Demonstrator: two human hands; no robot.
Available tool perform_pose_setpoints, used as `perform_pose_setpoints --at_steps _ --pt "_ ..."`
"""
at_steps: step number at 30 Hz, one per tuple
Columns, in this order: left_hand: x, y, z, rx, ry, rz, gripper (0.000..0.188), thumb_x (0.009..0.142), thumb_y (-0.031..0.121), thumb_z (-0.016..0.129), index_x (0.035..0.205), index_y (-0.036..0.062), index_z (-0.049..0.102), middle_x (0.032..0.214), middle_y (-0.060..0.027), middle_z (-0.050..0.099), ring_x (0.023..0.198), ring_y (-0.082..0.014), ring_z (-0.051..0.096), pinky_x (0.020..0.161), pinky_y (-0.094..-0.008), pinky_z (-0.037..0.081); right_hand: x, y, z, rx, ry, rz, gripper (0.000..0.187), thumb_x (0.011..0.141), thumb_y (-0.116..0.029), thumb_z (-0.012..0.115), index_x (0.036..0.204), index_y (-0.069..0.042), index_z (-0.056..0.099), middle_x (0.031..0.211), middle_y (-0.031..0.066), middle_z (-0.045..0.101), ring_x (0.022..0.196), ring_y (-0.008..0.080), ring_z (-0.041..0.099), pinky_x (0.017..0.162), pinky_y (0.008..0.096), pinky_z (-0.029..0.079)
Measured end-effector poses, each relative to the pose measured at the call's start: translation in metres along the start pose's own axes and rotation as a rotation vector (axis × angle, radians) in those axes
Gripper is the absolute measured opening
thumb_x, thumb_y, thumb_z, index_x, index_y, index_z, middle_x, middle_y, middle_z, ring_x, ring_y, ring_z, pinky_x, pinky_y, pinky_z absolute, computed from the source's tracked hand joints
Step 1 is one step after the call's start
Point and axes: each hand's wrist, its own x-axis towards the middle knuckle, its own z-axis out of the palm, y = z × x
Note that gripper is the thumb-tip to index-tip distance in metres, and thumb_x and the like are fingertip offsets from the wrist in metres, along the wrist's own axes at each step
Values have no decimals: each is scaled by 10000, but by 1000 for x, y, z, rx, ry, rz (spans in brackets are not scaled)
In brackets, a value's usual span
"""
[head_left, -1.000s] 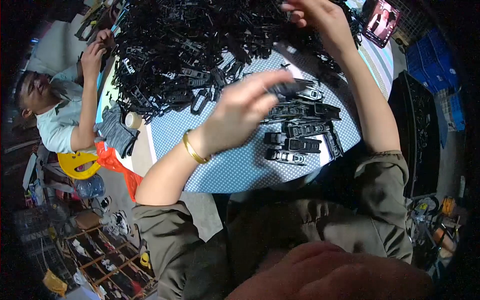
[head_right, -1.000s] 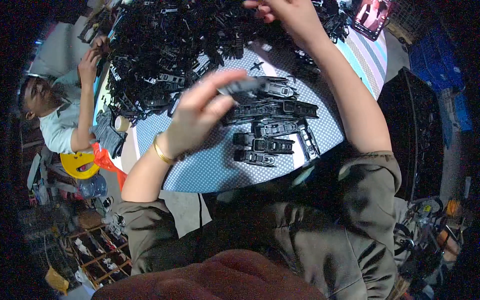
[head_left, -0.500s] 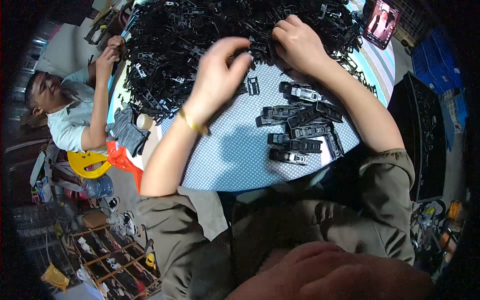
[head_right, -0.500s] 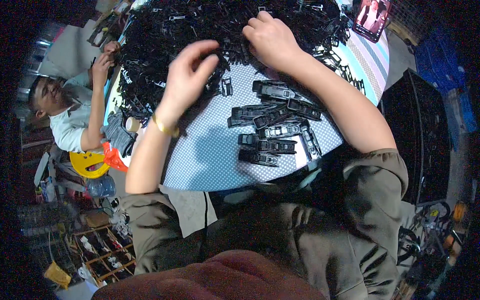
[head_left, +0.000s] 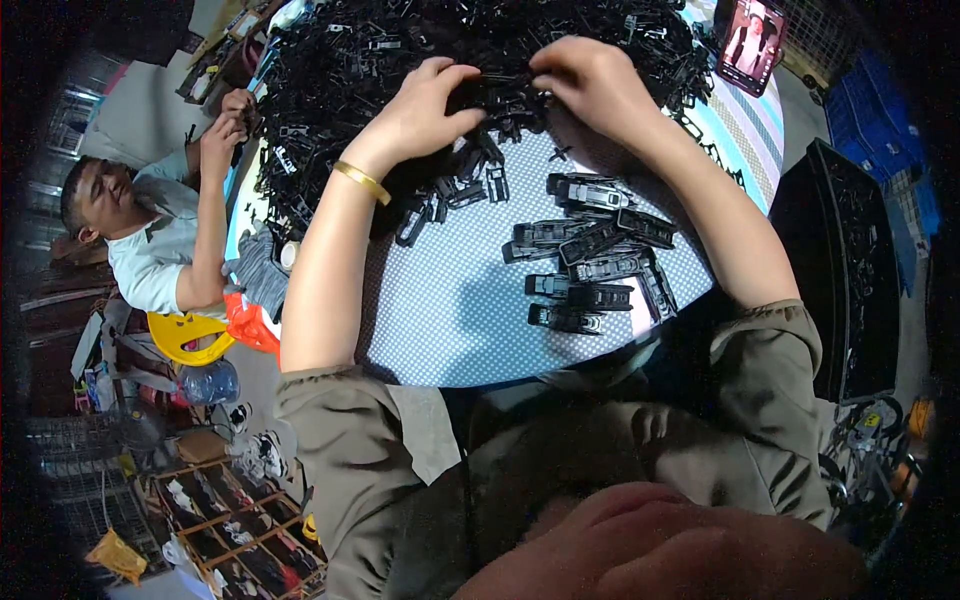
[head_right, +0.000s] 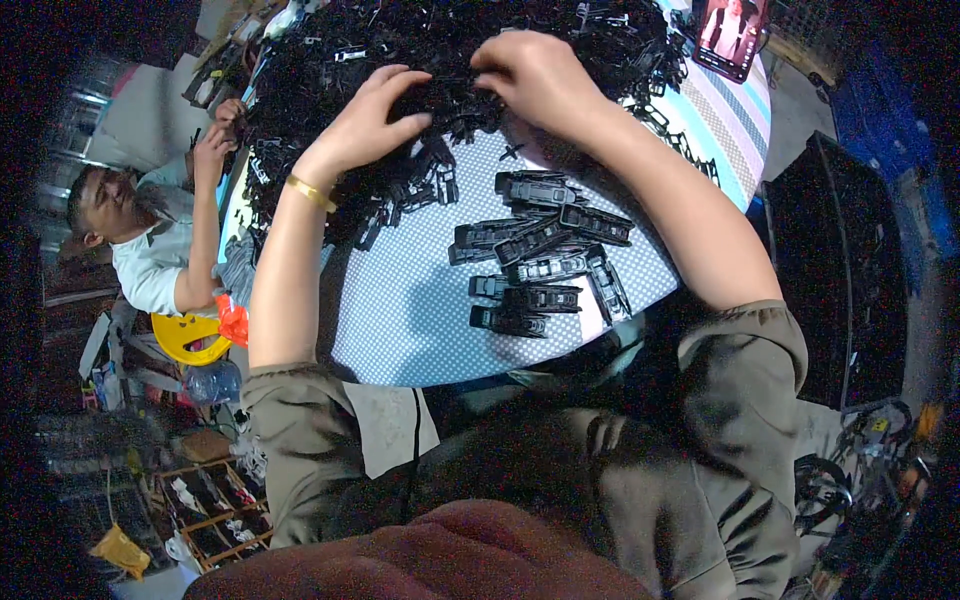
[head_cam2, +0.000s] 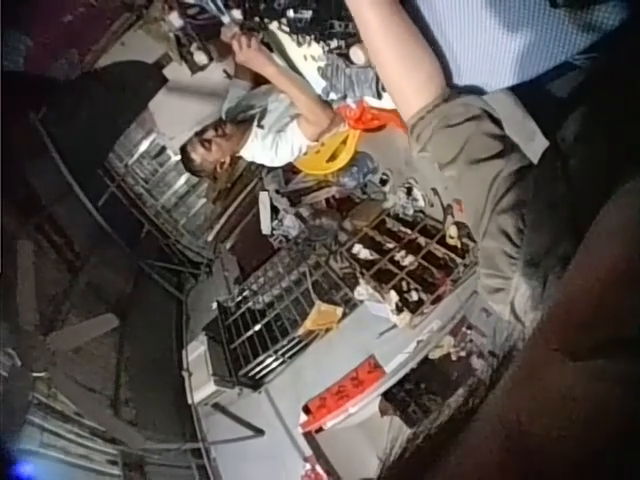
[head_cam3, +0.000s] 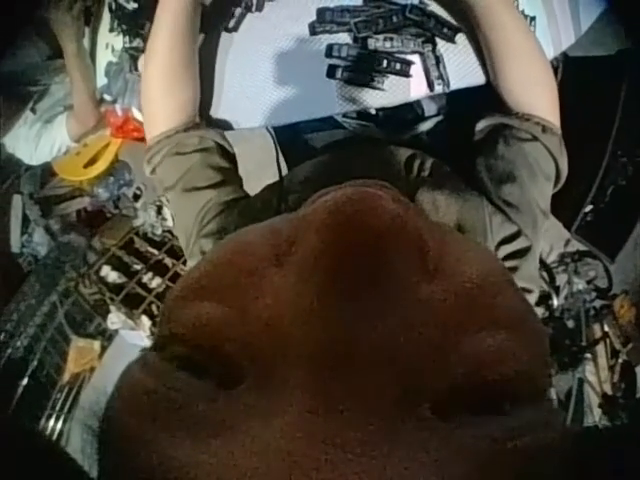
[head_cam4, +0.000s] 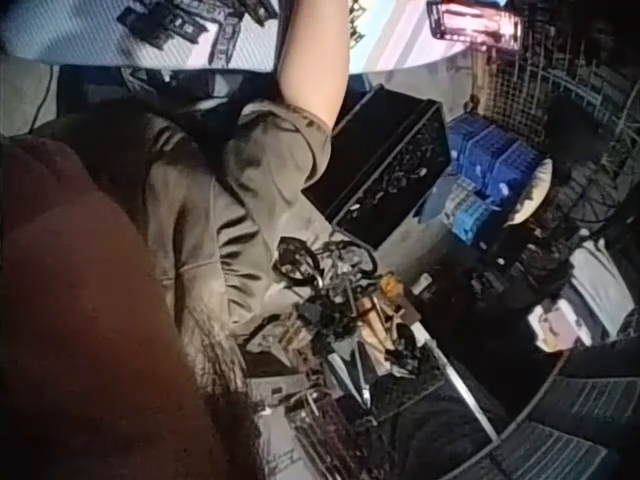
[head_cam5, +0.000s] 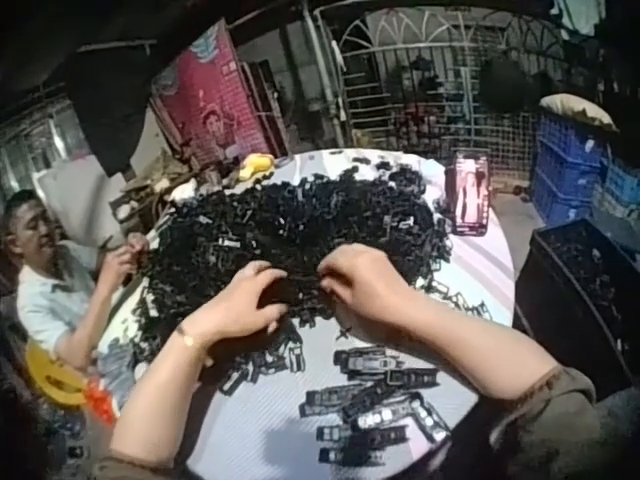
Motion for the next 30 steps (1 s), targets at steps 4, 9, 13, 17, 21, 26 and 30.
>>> perform_pose_setpoints --at_steps 4,9,13,17,21,26,30 --pt "29 8 -2 -49 154 24 373 776 320 581 1052 70 588 1113 -182 493 1083 -299 447 891 -360 381 5 -5 -8 266 62 198 220 735 -165 678 877 -8 620 832 61 638 753 125 601 677 247 481" --pt "55 20 16 360 138 108 248 778 175 600 1014 102 613 933 -120 555 831 -248 536 747 -334 448 -2 -17 -4 322 -439 75 240 656 -204 715 751 -11 609 714 100 614 648 197 591 603 293 462" --pt "60 27 14 371 143 -25 143 682 165 625 790 72 639 882 -124 531 877 -297 490 743 -363 437 -5 -21 -1 179 -496 -86 316 626 -302 713 719 -23 596 697 118 600 702 294 583 651 379 457" --pt "48 40 -5 -49 321 4 143 659 135 659 749 25 639 786 -119 568 818 -283 518 722 -354 439 -3 -25 -16 49 -667 20 321 625 -302 705 788 -41 614 732 114 610 760 290 585 689 380 462" --pt "31 20 -13 -719 383 -358 155 773 178 633 866 58 661 919 -128 635 855 -199 594 789 -321 449 -9 -30 -8 11 -680 -11 295 663 -169 672 915 -29 608 768 129 606 745 291 583 709 369 468" --pt "-4 23 -15 -1124 594 -439 262 910 207 421 990 -42 442 911 -107 592 748 -183 613 662 -298 520 -11 -33 -4 -9 -633 -50 365 644 -84 613 1007 -53 583 836 126 612 790 260 592 740 380 468" --pt "-32 30 -7 -1625 571 -536 224 932 217 342 1019 15 380 866 -146 510 742 -345 605 646 -430 549 -8 -33 -4 197 -391 -84 464 662 -47 559 1124 -70 533 709 81 566 655 195 560 628 297 471"
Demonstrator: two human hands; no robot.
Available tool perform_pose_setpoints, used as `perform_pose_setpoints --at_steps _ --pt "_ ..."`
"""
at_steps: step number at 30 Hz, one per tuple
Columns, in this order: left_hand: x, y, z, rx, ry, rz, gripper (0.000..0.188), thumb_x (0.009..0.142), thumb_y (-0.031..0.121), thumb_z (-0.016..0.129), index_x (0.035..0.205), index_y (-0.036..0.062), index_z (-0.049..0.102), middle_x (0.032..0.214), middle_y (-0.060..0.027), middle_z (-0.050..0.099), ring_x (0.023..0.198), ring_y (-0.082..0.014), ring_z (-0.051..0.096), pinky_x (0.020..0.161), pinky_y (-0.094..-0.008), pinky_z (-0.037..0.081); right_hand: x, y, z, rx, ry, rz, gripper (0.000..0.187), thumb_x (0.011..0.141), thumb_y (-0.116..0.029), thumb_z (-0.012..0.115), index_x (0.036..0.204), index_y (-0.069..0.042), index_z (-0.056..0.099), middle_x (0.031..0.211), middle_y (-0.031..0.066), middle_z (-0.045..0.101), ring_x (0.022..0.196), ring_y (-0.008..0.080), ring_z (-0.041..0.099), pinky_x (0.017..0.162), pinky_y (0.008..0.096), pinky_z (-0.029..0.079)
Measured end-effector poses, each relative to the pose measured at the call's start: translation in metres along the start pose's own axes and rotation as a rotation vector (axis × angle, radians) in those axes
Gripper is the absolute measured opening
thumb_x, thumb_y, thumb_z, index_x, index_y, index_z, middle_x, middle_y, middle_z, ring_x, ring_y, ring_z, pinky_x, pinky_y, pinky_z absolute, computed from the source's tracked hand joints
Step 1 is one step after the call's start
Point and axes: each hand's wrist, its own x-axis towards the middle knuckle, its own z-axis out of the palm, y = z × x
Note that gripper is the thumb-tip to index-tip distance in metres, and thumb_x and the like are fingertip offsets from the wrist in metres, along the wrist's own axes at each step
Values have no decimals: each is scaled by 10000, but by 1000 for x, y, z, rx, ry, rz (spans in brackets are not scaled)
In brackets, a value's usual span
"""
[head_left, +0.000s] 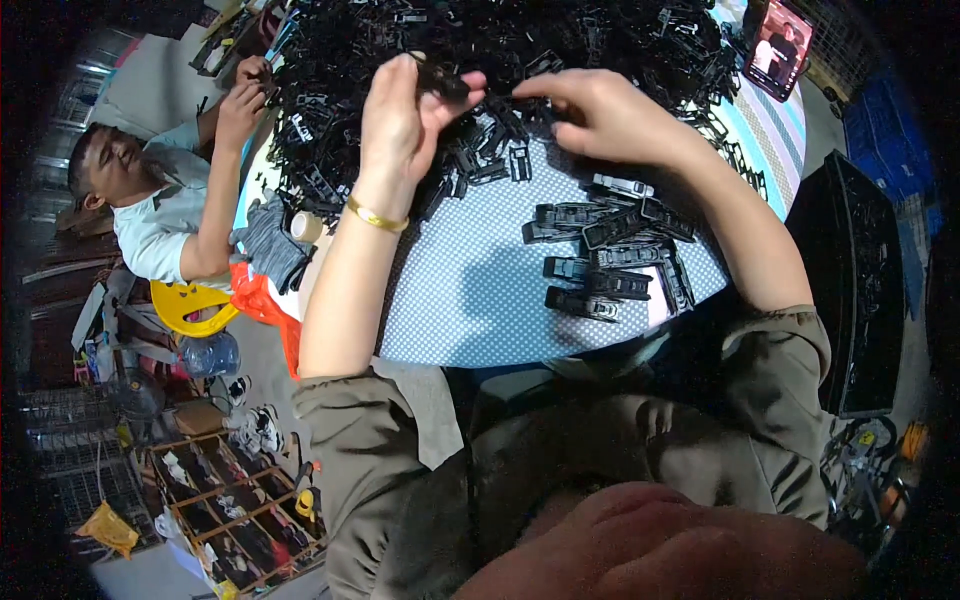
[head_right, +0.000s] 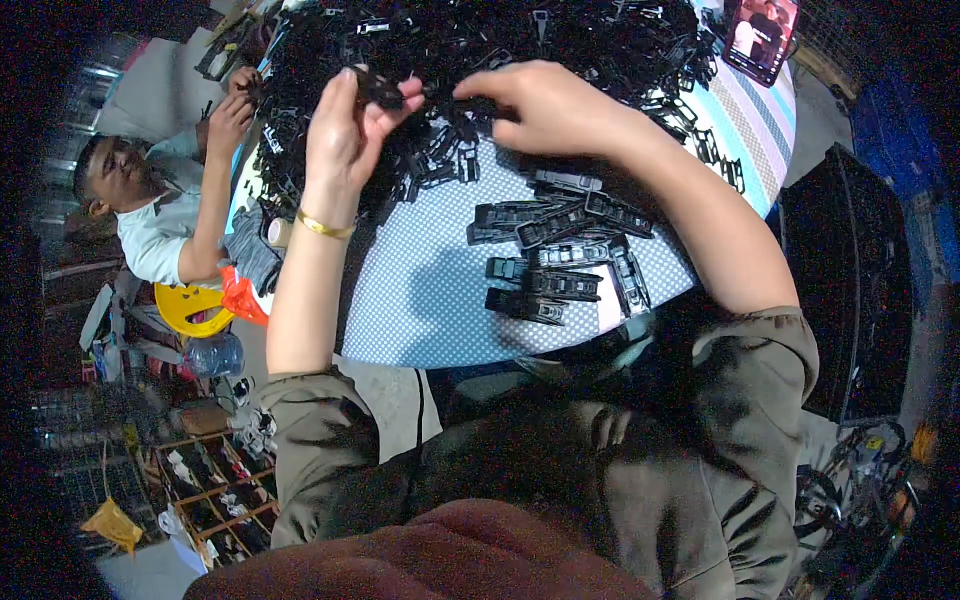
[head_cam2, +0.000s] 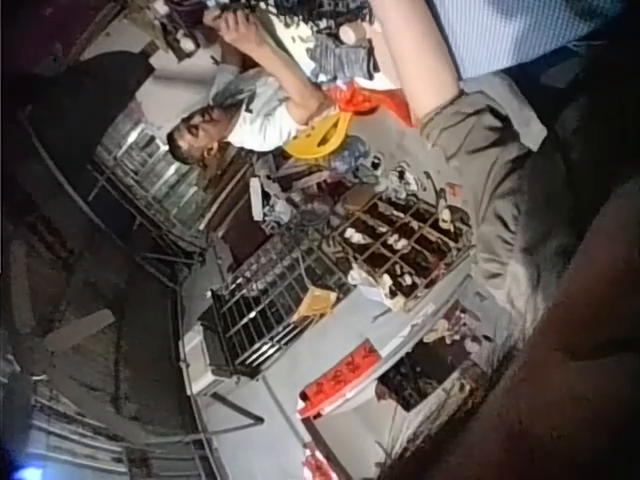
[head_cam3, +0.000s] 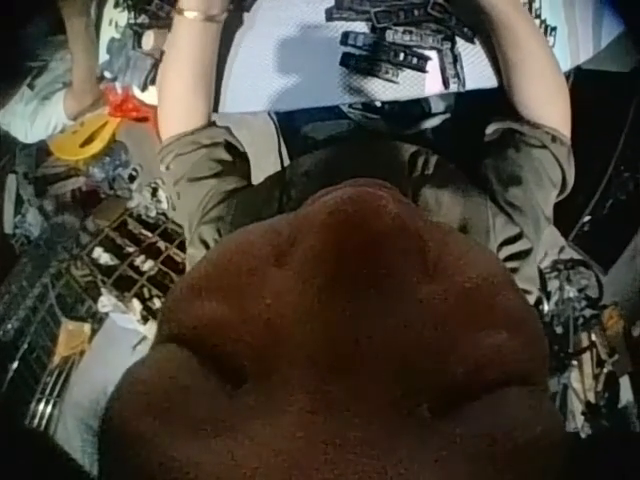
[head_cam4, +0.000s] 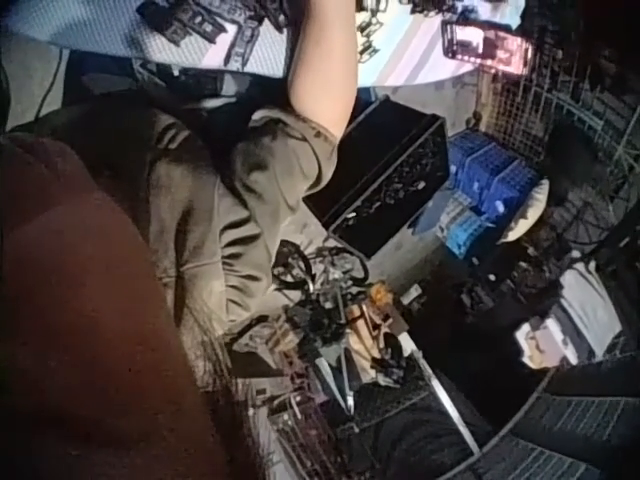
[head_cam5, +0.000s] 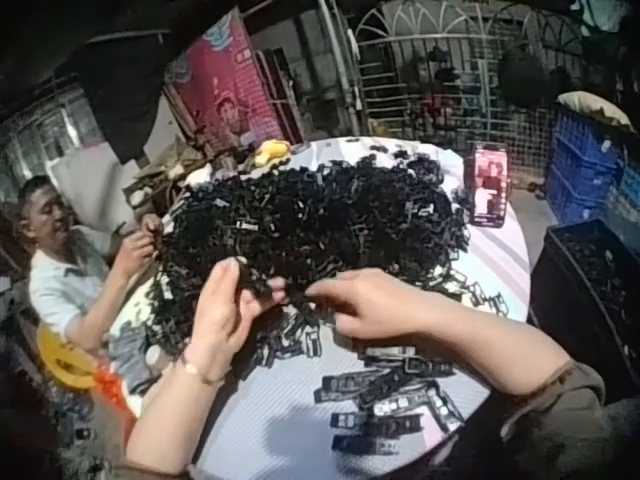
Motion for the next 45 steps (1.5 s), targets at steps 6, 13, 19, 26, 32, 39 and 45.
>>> perform_pose_setpoints --at_steps 6,13,19,26,32,39,45 --pt "-24 -9 -4 91 -193 -248 335 912 286 421 1192 104 394 724 -36 462 532 -112 483 426 -215 424 9 -13 -9 752 -45 447 232 798 -168 619 960 -11 565 708 15 571 617 67 529 577 209 449" --pt "-35 -16 0 198 -109 -270 329 850 76 499 1156 -25 433 776 -31 521 587 -72 489 534 -177 444 8 -14 4 709 15 462 205 784 -198 640 839 -2 619 695 16 591 611 74 541 576 207 451" --pt "-40 -24 7 56 -60 -195 275 854 55 504 1110 -46 504 865 -91 600 718 -96 567 658 -195 474 5 -15 15 548 271 492 193 748 -187 679 787 -5 629 662 9 587 594 67 527 543 194 424" --pt "-40 -29 4 149 -92 -161 297 858 36 472 1141 -51 488 864 -57 584 705 -81 523 649 -183 445 6 -22 17 447 348 535 200 737 -200 691 749 -10 626 623 -1 580 550 46 506 500 185 399" --pt "-42 -30 5 173 -50 -137 305 862 44 484 1157 -32 479 831 -47 580 679 -62 511 644 -161 448 6 -21 20 370 394 484 217 738 -217 691 741 -10 625 596 -13 567 525 36 482 475 183 381" --pt "-42 -34 4 254 -85 -119 342 840 64 536 1168 -14 482 797 -7 571 659 -37 483 601 -143 408 6 -15 25 211 297 422 284 704 -286 688 708 -9 626 586 111 592 510 192 579 503 293 462" --pt "-52 -28 18 336 -96 -80 385 824 82 570 1184 -10 469 734 31 543 602 -19 434 572 -140 371 1 -24 17 -248 186 210 394 746 -366 640 592 -16 547 451 99 453 401 174 440 421 296 366"
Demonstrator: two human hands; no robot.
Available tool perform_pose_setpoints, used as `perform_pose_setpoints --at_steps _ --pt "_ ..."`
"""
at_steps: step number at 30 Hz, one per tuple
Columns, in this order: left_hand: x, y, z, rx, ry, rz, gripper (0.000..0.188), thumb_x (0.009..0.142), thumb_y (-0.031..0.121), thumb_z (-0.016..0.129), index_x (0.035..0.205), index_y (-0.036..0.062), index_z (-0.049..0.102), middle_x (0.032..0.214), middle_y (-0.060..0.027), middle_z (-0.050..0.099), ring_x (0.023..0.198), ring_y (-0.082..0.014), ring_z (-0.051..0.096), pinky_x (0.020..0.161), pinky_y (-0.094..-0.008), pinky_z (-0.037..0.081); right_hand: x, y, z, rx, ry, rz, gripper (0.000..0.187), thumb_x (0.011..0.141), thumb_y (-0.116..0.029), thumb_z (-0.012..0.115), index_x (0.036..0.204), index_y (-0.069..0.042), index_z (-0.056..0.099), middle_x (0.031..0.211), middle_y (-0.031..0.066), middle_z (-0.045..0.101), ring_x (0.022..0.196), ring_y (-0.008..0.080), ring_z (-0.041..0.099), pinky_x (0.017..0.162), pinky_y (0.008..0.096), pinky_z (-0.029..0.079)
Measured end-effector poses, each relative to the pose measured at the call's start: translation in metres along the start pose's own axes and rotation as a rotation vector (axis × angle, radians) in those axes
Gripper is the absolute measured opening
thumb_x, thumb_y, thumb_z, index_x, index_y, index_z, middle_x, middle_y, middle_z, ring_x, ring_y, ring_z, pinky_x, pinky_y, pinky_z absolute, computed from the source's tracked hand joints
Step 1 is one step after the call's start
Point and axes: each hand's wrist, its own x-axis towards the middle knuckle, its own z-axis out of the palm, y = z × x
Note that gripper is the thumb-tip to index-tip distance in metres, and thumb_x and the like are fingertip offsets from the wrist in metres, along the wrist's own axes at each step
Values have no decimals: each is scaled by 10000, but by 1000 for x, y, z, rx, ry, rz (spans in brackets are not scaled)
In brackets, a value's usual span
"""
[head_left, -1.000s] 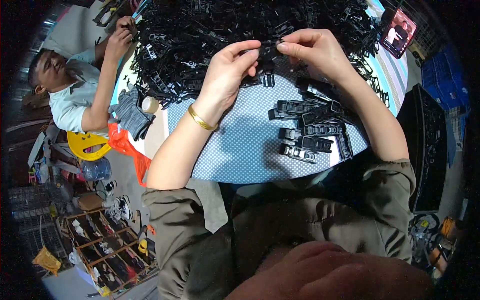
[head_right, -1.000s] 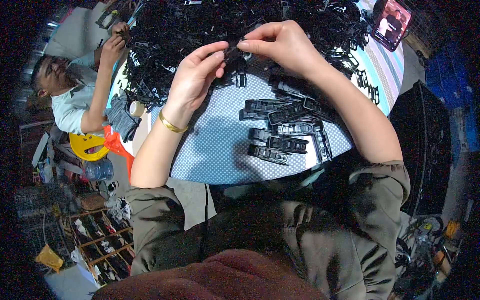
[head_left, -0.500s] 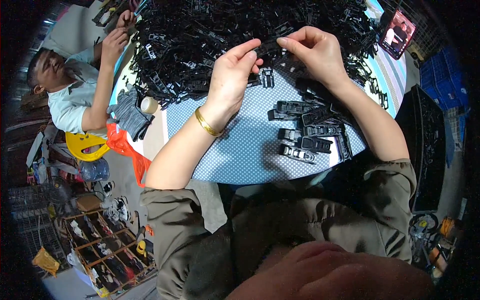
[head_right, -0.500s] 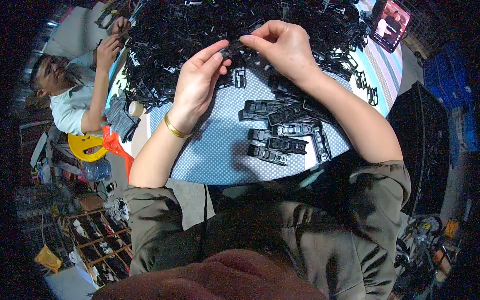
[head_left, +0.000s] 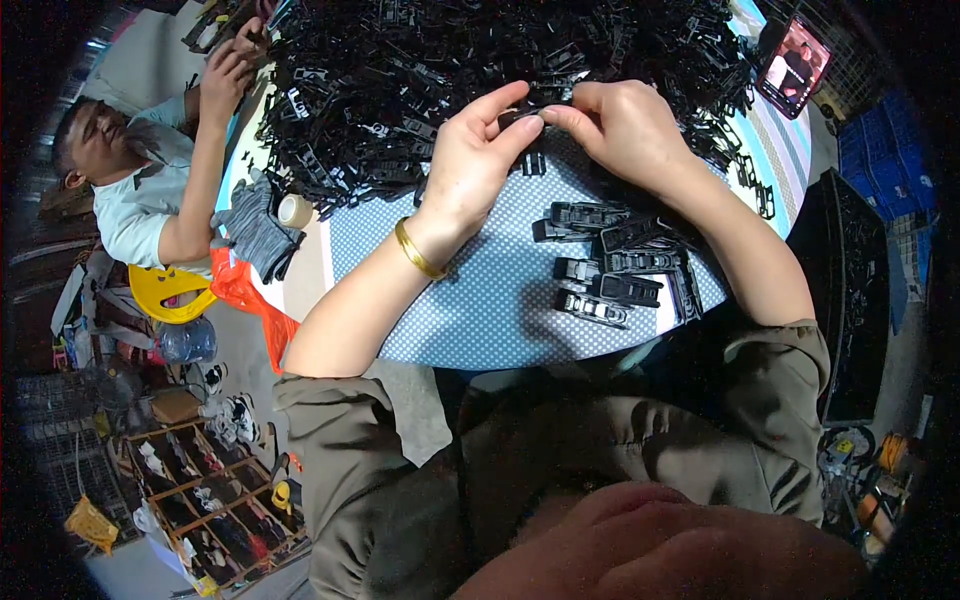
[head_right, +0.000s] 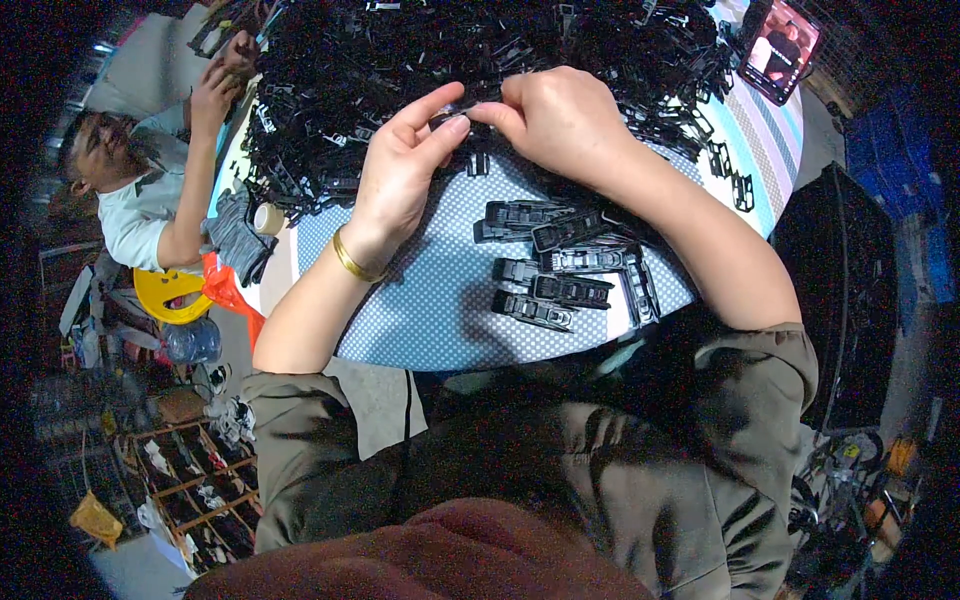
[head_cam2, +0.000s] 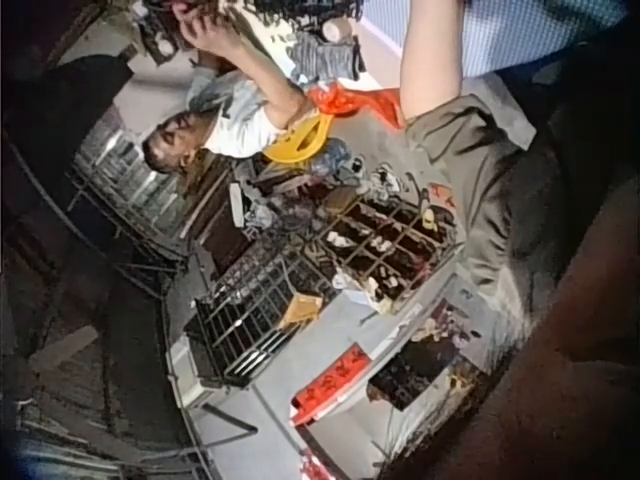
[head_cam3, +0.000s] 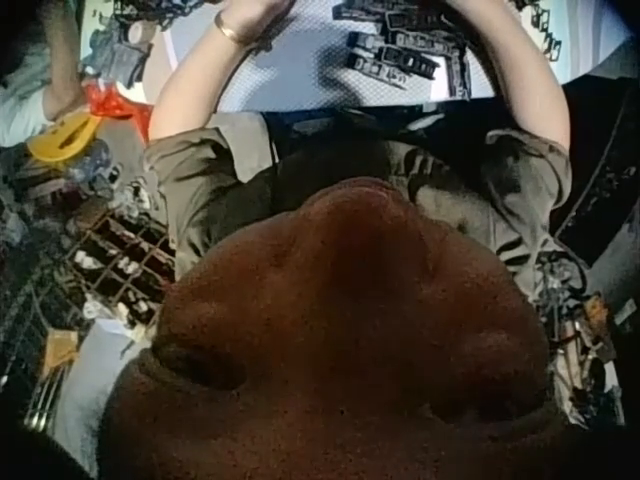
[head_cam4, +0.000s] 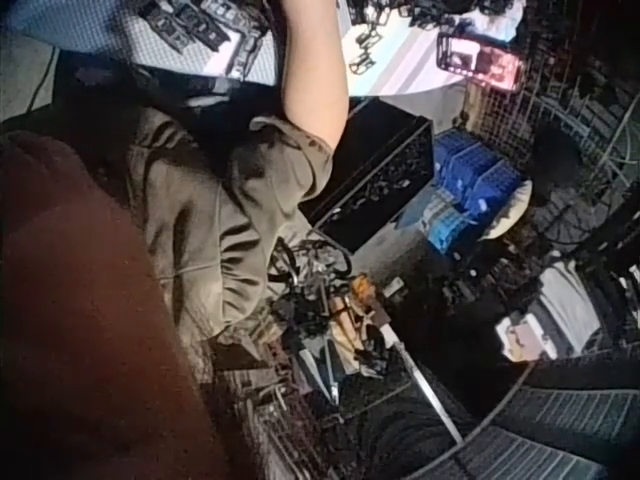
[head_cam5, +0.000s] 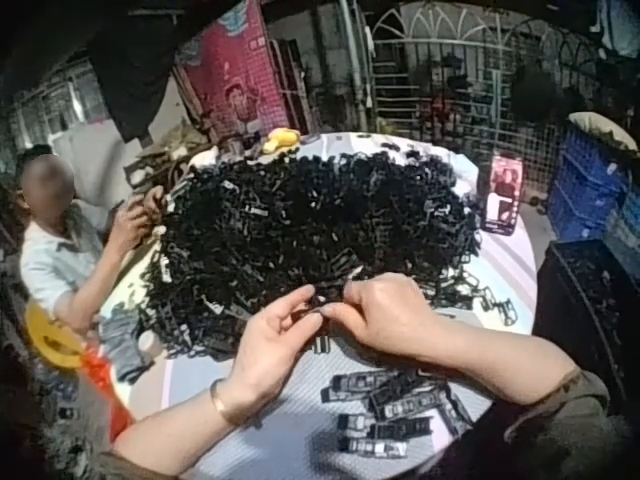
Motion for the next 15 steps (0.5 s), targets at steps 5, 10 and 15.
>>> perform_pose_setpoints --at_steps 5,10,15 --pt "3 -1 -4 -44 -77 -21 411 825 84 570 1205 -7 444 717 30 537 602 -22 460 560 -142 388 15 6 -22 162 -260 302 461 752 -417 626 539 -20 526 458 33 474 427 105 460 418 269 366" --pt "9 -15 -11 -218 -161 -131 366 861 87 510 1207 -1 430 717 -3 545 594 -51 506 525 -158 442 23 63 -21 314 151 177 293 819 -306 585 758 -21 620 626 4 569 579 67 513 528 212 404" --pt "8 -15 -19 -371 -148 -164 325 885 93 465 1195 0 436 732 -25 560 615 -70 535 561 -175 476 13 23 -8 583 -332 230 281 815 -253 599 977 -25 621 724 9 598 632 57 517 551 202 415"
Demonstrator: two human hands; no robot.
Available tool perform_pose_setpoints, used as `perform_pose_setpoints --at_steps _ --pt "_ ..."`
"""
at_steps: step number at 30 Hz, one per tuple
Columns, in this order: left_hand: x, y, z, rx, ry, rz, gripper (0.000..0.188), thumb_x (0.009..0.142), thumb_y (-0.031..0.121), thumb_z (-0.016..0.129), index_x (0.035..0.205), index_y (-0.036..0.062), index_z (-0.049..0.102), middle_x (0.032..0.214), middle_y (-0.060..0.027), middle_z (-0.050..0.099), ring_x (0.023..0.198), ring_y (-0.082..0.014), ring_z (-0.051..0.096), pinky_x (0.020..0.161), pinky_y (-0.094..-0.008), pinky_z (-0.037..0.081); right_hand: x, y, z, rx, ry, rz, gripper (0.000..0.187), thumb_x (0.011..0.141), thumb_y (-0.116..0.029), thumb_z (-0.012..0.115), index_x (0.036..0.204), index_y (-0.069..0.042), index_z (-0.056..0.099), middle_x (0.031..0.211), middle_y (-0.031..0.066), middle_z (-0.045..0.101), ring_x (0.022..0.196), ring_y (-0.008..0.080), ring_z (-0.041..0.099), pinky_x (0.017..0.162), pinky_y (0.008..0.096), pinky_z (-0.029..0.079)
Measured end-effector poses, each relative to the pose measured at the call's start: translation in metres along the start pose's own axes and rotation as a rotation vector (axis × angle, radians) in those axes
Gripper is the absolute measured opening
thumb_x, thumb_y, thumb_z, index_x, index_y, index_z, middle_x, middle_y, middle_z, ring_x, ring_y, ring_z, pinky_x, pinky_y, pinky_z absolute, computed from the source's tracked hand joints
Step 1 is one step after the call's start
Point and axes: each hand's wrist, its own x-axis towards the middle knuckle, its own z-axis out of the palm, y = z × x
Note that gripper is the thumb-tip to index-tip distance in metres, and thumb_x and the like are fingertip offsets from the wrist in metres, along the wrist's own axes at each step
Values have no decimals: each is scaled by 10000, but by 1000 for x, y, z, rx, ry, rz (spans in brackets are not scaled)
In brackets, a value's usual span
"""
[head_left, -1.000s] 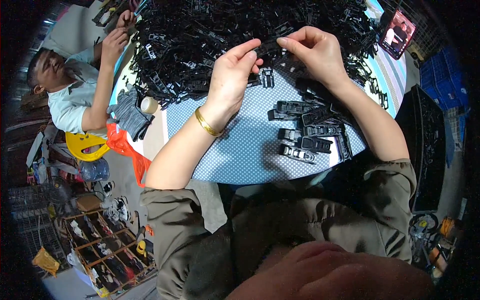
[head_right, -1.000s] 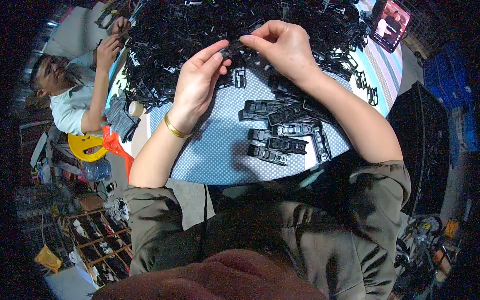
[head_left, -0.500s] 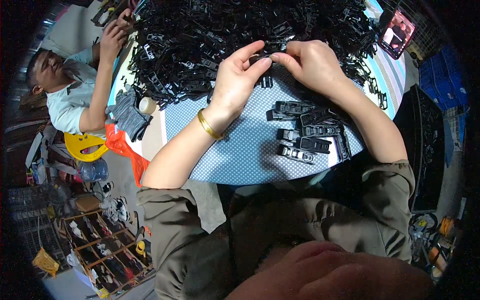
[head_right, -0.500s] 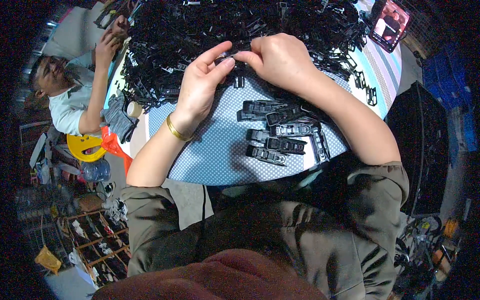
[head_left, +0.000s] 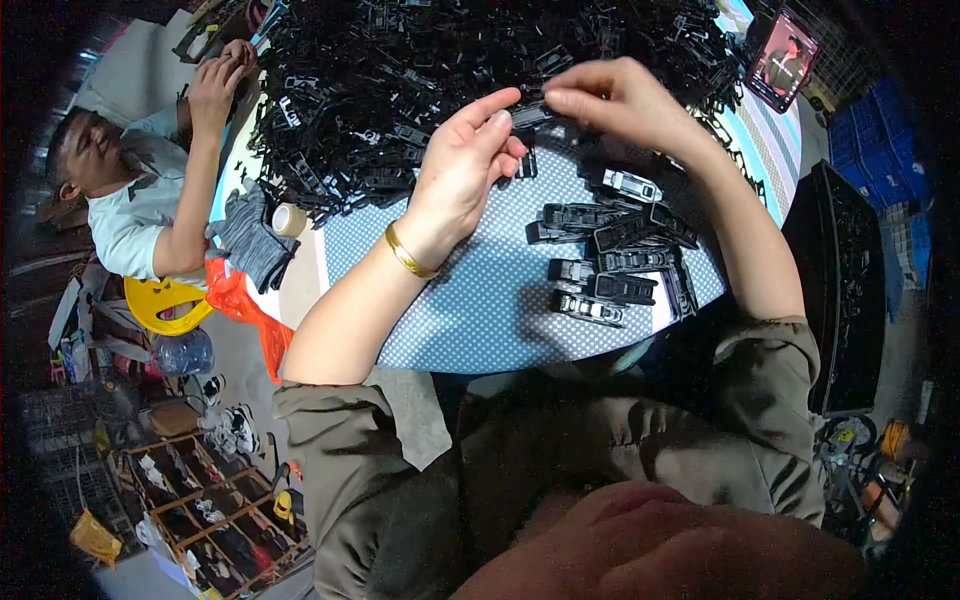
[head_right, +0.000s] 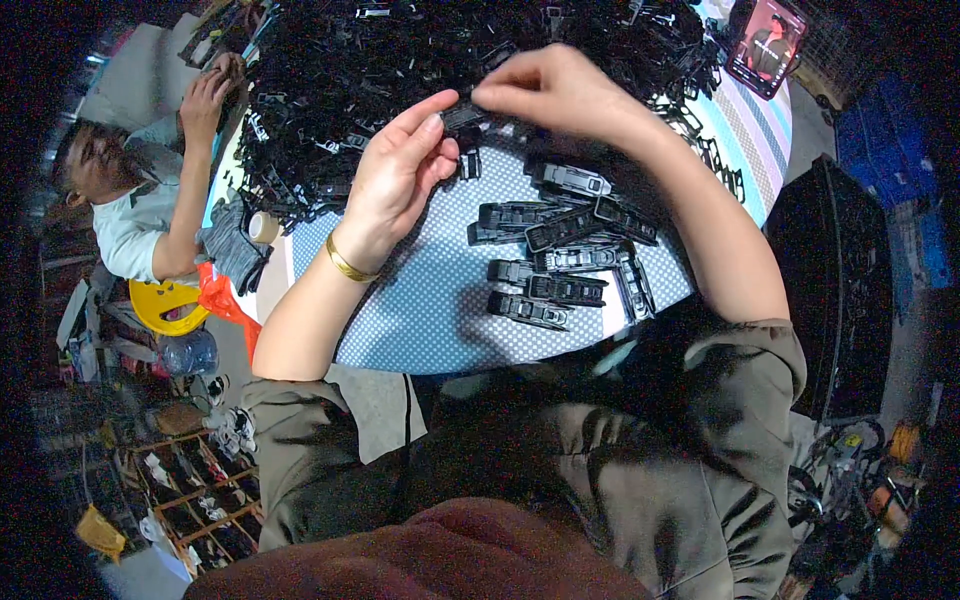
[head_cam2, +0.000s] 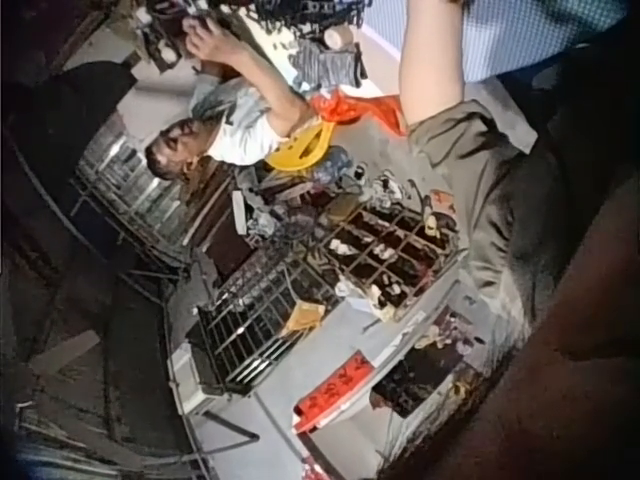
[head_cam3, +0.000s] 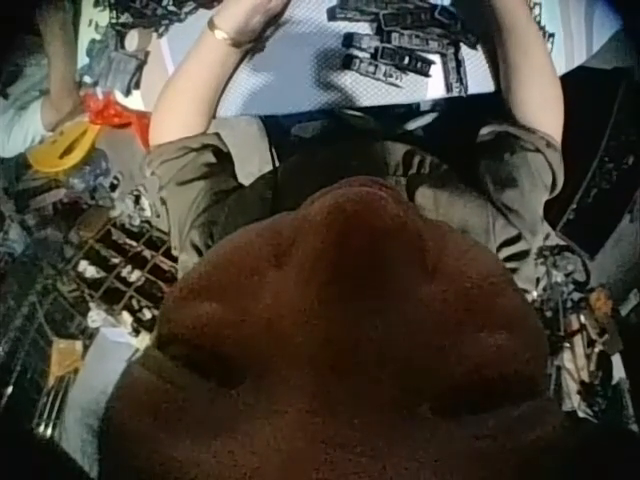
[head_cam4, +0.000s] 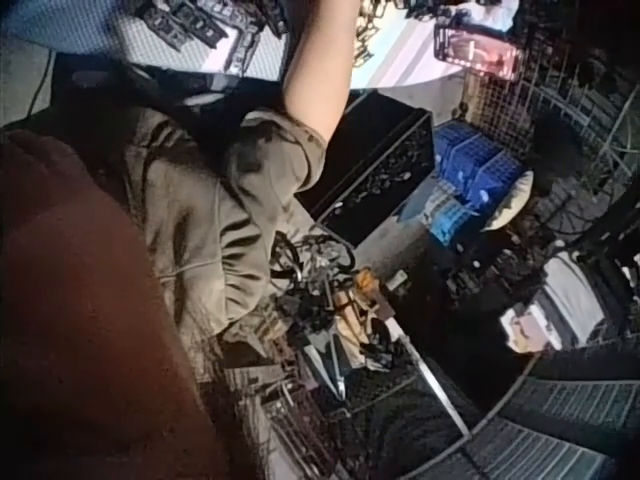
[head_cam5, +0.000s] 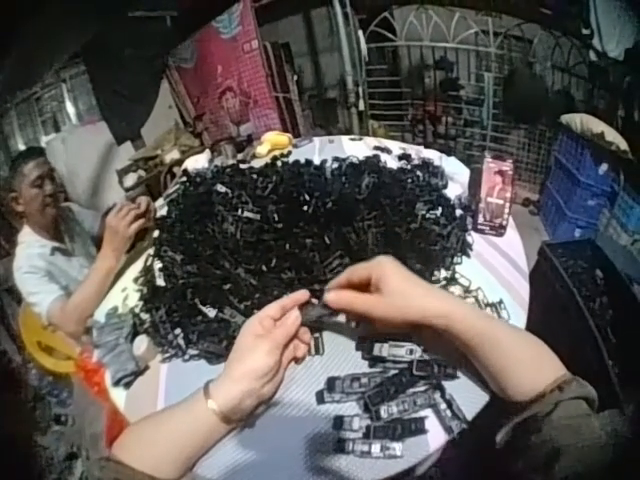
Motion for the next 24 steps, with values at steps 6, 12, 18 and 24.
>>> perform_pose_setpoints --at_steps 6,12,18,24 --pt "-1 5 8 -61 -61 39 327 882 95 470 1195 4 439 729 -24 563 627 -70 540 575 -179 483 -3 -3 -7 325 -131 128 260 808 -256 606 930 -27 633 660 -7 568 582 56 506 525 201 406" --pt "-5 3 9 62 -67 37 370 860 89 511 1204 -11 421 729 -22 564 613 -66 531 568 -172 467 9 14 -32 273 30 30 279 887 -255 487 927 -11 616 828 42 630 649 69 552 586 200 441" --pt "-5 -2 9 73 -68 -6 369 861 89 509 1203 -16 419 727 -35 569 609 -78 537 564 -174 463 1 22 -20 -760 166 -424 292 616 -6 607 906 -45 607 933 76 571 896 257 531 756 339 463" --pt "-4 -2 7 51 -29 -72 345 873 86 482 1195 -21 417 763 -75 584 678 -112 578 627 -208 498 1 12 -11 -924 98 -308 231 608 -50 625 838 -60 603 829 41 557 812 233 510 711 329 461"
